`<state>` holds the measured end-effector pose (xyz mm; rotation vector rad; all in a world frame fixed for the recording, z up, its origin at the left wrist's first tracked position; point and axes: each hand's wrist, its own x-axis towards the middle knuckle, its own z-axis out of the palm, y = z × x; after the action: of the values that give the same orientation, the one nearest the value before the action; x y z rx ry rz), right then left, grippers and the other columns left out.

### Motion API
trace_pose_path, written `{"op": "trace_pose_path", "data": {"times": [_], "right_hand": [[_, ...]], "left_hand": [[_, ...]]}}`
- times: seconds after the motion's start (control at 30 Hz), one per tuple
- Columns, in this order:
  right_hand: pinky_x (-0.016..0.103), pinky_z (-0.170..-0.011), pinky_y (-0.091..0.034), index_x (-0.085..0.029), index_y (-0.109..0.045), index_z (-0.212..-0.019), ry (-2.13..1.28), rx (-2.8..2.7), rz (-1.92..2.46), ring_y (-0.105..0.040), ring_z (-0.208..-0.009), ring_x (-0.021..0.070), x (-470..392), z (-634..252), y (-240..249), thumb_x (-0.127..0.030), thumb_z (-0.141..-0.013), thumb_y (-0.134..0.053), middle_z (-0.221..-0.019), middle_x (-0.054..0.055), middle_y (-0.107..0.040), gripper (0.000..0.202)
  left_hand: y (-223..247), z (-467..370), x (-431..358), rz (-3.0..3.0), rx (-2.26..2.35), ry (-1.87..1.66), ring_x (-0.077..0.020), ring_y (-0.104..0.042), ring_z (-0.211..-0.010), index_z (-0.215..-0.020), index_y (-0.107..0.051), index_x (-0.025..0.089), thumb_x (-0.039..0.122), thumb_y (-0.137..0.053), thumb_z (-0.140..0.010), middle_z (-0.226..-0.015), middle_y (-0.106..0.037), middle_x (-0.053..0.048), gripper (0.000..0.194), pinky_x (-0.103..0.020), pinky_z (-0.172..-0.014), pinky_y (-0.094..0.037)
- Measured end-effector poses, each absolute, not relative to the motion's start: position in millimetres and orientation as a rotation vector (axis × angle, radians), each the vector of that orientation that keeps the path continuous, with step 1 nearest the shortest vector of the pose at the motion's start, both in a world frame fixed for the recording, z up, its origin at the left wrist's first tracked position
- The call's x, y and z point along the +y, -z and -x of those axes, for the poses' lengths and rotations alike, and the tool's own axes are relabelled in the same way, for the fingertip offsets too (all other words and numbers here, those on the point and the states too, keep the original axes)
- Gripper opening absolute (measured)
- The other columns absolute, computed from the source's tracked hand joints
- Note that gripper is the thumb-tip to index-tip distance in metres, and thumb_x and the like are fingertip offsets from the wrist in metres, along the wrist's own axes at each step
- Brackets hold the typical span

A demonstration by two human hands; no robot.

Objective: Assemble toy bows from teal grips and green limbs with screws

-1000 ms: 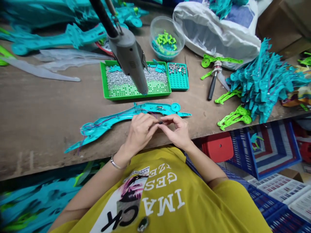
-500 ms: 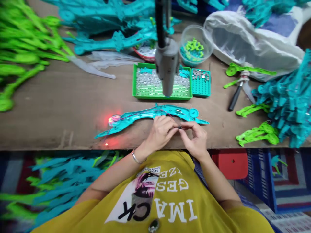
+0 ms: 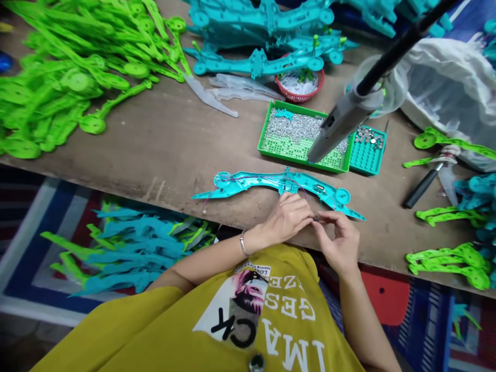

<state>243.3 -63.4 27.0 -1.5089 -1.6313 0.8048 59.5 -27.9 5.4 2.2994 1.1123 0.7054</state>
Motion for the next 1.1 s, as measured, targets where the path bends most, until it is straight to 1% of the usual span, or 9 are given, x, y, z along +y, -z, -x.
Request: {"op": "trace_pose_path", "data": {"times": [0.1, 0.17, 0.33, 0.43, 0.5, 0.57, 0.73, 0.93, 1.1], "right_hand": [[0.038, -0.078, -0.056, -0.023, -0.071, -0.108, -0.795, -1.965, 1.497, -0.066, -0.087, 0.0211, -49, -246, -45, -0.029, -0.084, -0.077, -0.098, 0.007, -0.070, 0.026], [0.040, -0.080, -0.056, -0.024, -0.071, -0.107, -0.753, -2.105, 1.430, -0.065, -0.093, 0.0235, -34, -241, -58, -0.031, -0.084, -0.076, -0.100, 0.008, -0.068, 0.024], [0.041, -0.087, -0.052, -0.023, -0.069, -0.099, -0.905, -2.347, 1.066, -0.066, -0.092, 0.0229, 11, -195, -81, -0.035, -0.089, -0.071, -0.095, 0.006, -0.072, 0.016], [0.039, -0.086, -0.050, -0.021, -0.069, -0.096, -1.016, -2.545, 0.927, -0.066, -0.093, 0.0237, 35, -152, -86, -0.036, -0.089, -0.071, -0.096, 0.005, -0.074, 0.017], [0.040, -0.088, -0.048, -0.018, -0.070, -0.100, -0.915, -2.679, 0.970, -0.065, -0.097, 0.0256, 47, -124, -84, -0.026, -0.091, -0.064, -0.100, 0.009, -0.074, 0.013], [0.041, -0.087, -0.047, -0.013, -0.071, -0.104, -0.725, -2.829, 1.077, -0.064, -0.100, 0.0287, 55, -98, -80, -0.015, -0.091, -0.056, -0.106, 0.015, -0.073, 0.020], [0.043, -0.080, -0.044, -0.006, -0.071, -0.105, -0.340, -3.085, 1.166, -0.064, -0.104, 0.0354, 60, -64, -61, -0.008, -0.092, -0.044, -0.104, 0.024, -0.071, 0.030], [0.039, -0.074, -0.044, -0.006, -0.069, -0.106, -0.287, -3.189, 1.064, -0.065, -0.098, 0.0325, 66, -62, -52, -0.009, -0.093, -0.044, -0.104, 0.025, -0.069, 0.029], [0.036, -0.078, -0.045, -0.011, -0.062, -0.104, -0.624, -2.978, 1.070, -0.059, -0.090, 0.0251, 78, -87, -50, -0.018, -0.096, -0.046, -0.104, 0.017, -0.067, 0.019]], "left_hand": [[-11, -45, -37, -2.312, 1.173, -0.724, -0.0237, -0.061, -0.104, -0.119, -0.067, 0.017, 0.025, -0.061, -0.100, -0.110, -0.071, -0.008, 0.022, -0.039, -0.090, -0.044], [-15, -28, -45, -2.298, 1.259, -0.789, -0.0229, -0.061, -0.102, -0.125, -0.064, 0.016, 0.024, -0.059, -0.101, -0.113, -0.071, -0.009, 0.026, -0.038, -0.089, -0.045], [-12, 16, -60, -2.286, 1.521, -0.987, -0.0220, -0.061, -0.087, -0.103, -0.069, 0.017, 0.024, -0.058, -0.100, -0.093, -0.073, -0.007, 0.012, -0.037, -0.079, -0.046], [-4, 33, -63, -2.278, 1.717, -1.035, -0.0227, -0.064, -0.090, -0.099, -0.071, 0.020, 0.021, -0.060, -0.099, -0.094, -0.075, -0.008, 0.012, -0.039, -0.083, -0.048], [3, 40, -63, -2.251, 1.872, -1.070, -0.0246, -0.066, -0.098, -0.103, -0.073, 0.021, 0.021, -0.061, -0.098, -0.101, -0.077, -0.009, 0.014, -0.042, -0.088, -0.048], [9, 45, -61, -2.233, 1.983, -1.088, -0.0257, -0.067, -0.103, -0.107, -0.074, 0.022, 0.021, -0.062, -0.097, -0.108, -0.078, -0.009, 0.016, -0.042, -0.090, -0.048], [21, 50, -57, -2.232, 1.944, -1.175, -0.0204, -0.072, -0.097, -0.109, -0.074, 0.019, 0.010, -0.050, -0.100, -0.104, -0.080, -0.007, 0.027, -0.038, -0.091, -0.045], [24, 52, -56, -2.168, 1.918, -1.127, -0.0196, -0.074, -0.096, -0.106, -0.077, 0.021, 0.008, -0.043, -0.100, -0.102, -0.081, -0.008, 0.037, -0.038, -0.092, -0.048], [24, 52, -55, -2.202, 1.922, -1.115, -0.0202, -0.075, -0.094, -0.109, -0.077, 0.020, 0.008, -0.043, -0.100, -0.102, -0.082, -0.008, 0.037, -0.038, -0.091, -0.050]]}}
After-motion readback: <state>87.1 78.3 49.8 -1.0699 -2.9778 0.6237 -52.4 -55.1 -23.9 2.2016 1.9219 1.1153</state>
